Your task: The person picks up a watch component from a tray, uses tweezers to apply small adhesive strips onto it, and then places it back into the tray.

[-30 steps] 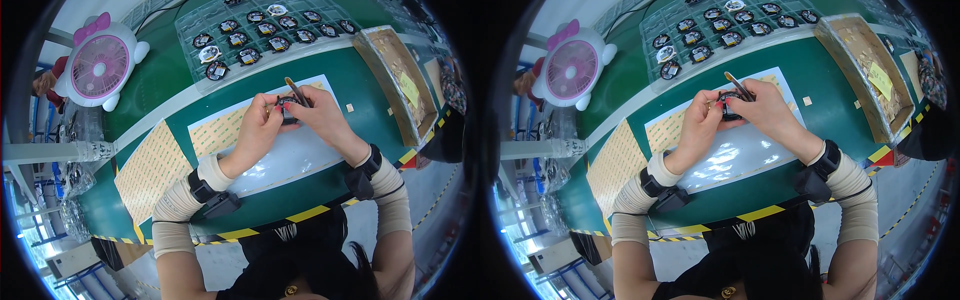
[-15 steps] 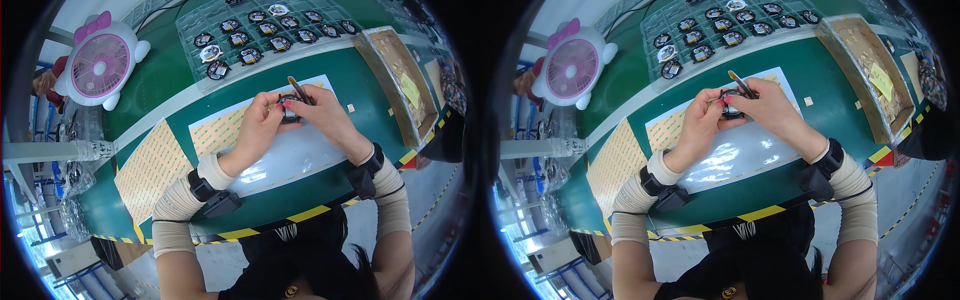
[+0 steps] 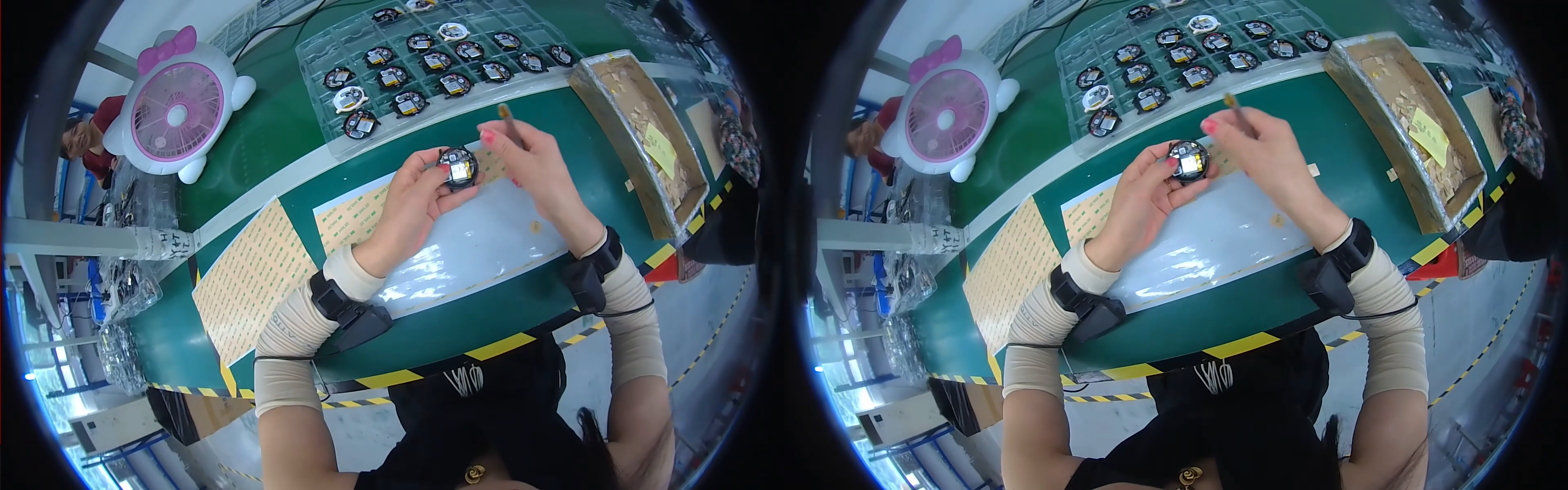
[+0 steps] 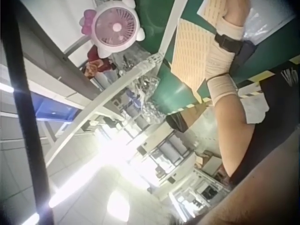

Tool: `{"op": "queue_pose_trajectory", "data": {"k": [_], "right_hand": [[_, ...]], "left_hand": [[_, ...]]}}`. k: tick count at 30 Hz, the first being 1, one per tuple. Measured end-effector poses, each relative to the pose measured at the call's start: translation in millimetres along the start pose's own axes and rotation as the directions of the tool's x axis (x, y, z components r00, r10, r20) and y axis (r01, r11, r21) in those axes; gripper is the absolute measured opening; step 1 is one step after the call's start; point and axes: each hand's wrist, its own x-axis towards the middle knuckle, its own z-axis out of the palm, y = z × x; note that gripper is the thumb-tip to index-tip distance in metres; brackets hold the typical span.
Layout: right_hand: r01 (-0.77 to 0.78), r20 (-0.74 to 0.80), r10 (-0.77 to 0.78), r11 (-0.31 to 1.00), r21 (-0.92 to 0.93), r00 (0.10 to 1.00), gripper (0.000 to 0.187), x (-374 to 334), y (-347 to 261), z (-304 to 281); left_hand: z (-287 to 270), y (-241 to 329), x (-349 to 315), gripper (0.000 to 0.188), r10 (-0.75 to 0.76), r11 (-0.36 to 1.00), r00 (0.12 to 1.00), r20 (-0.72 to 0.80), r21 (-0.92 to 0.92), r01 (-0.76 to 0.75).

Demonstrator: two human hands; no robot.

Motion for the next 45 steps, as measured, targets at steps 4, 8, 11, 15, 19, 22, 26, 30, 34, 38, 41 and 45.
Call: {"op": "queue_pose_trajectory", "data": {"k": [4,8,11,15,19,22,26,30,34,38,41,45], "right_hand": [[0.005,0.004,-0.005,1.0,-0.03,1.0,0.027,-6,-4,6],[-0.009,0.076,0.015,0.996,-0.085,0.997,0.029,-10,-6,9],[0.007,0.101,0.004,0.994,-0.113,0.995,0.029,-11,-4,12],[0.091,0.104,-0.071,0.974,-0.206,0.992,0.026,-8,8,13],[0.149,0.111,-0.119,0.932,-0.33,0.987,0.023,-9,17,12],[0.183,0.139,-0.141,0.913,-0.364,0.98,0.022,-14,14,13],[0.192,0.105,-0.161,0.86,-0.473,0.981,0.022,-5,2,11],[0.352,0.138,-0.324,0.846,-0.401,0.936,0.022,64,-25,-16],[0.258,-0.043,-0.368,0.726,-0.637,0.929,0.029,177,-52,-75],[0.119,-0.166,-0.416,0.578,-0.807,0.894,0.032,256,-31,-104],[0.095,-0.166,-0.393,0.565,-0.819,0.904,0.031,278,-23,-99],[0.057,-0.082,-0.216,0.569,-0.82,0.973,0.031,297,-25,-113]], "left_hand": [[1,-3,-2,0.022,0.074,0.99,0.995,-0.061,0.121,-0.067],[2,0,-4,0.023,0.075,0.986,0.996,-0.05,0.153,-0.067],[2,-1,-4,0.023,0.066,0.988,0.997,-0.035,0.144,-0.06],[2,-9,-1,0.026,0.076,0.984,0.997,-0.001,0.16,-0.074],[2,-17,-5,0.029,0.134,0.949,0.988,0.082,0.276,-0.151],[-2,-18,-4,0.032,0.165,0.923,0.977,0.138,0.327,-0.202],[-2,-14,-2,0.036,0.15,0.949,0.978,0.144,0.258,-0.184],[-6,-11,-7,0.04,0.051,0.989,0.992,0.113,0.132,-0.066],[-6,-11,-4,0.041,-0.018,0.978,0.974,0.224,0.205,-0.029],[-9,-13,0,0.04,-0.044,0.977,0.968,0.246,0.212,-0.009],[-9,-10,-6,0.04,-0.072,0.982,0.97,0.233,0.189,0.028],[-8,-7,-4,0.041,-0.076,0.983,0.969,0.234,0.183,0.033]]}}
